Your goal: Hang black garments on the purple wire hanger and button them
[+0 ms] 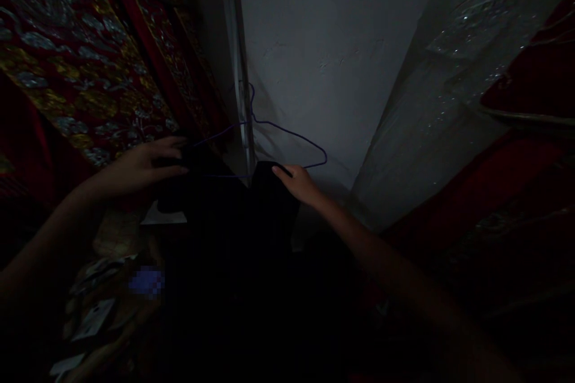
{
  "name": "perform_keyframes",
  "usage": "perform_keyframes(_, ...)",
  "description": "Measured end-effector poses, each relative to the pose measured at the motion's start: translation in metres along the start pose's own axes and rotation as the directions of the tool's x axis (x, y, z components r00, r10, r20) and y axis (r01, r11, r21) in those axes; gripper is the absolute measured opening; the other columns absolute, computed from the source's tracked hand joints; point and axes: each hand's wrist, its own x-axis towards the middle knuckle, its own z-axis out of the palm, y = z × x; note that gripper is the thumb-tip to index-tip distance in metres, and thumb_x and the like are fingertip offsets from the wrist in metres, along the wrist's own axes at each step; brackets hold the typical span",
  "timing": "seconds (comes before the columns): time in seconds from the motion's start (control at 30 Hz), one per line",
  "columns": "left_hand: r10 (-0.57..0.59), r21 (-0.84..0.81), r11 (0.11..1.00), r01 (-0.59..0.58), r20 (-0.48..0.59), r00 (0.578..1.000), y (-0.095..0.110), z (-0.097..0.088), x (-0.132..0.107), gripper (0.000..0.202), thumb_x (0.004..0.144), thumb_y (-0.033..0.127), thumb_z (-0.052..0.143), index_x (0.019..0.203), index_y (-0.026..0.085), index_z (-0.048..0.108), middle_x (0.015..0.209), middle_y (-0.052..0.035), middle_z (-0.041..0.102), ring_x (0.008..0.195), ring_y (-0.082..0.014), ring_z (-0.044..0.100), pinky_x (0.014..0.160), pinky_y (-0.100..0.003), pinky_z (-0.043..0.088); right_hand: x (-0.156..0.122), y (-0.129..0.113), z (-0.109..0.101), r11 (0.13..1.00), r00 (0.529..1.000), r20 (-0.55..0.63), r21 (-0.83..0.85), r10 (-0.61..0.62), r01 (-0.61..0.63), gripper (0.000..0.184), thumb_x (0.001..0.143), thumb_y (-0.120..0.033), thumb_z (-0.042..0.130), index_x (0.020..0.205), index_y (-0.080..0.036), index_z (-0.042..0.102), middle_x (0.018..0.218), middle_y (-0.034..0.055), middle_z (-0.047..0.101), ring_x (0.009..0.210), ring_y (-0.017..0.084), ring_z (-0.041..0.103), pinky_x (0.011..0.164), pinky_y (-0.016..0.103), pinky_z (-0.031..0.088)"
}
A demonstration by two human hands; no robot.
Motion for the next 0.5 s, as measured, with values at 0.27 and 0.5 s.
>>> perform_keyframes(0.27,0.060,0.066,0.997,-0.047,-0.204,0.977,0.013,0.042,0.055,0.055,0.085,0.027,0.055,0.139,0.016,0.048,0.115,-0.0098,0.066,0.099,-0.0245,0.064,0.093,-0.040,0.051,-0.025,-0.015,-0.005,0.989,0.985,-0.094,-0.011,-0.145,0.144,0.042,0.094,-0.054,0.048,0.090,-0.020,0.073,0.089,0.0063,0.074,0.088,0.026,0.066,0.084,0.036,0.050)
perform_keyframes(0.5,0.036,0.220,0.975,0.024,-0.264,0.964,0.005,0.029,0.051,0.034,0.096,0.034,0.043,0.111,0.018,0.068,0.108,-0.0106,0.069,0.099,-0.0273,0.064,0.093,-0.041,0.049,-0.008,0.007,-0.089,0.998,0.883,-0.464,-0.024,-0.062,0.057,0.038,0.091,-0.053,0.058,0.090,-0.019,0.074,0.091,0.0080,0.075,0.107,0.030,0.066,0.099,0.044,0.049)
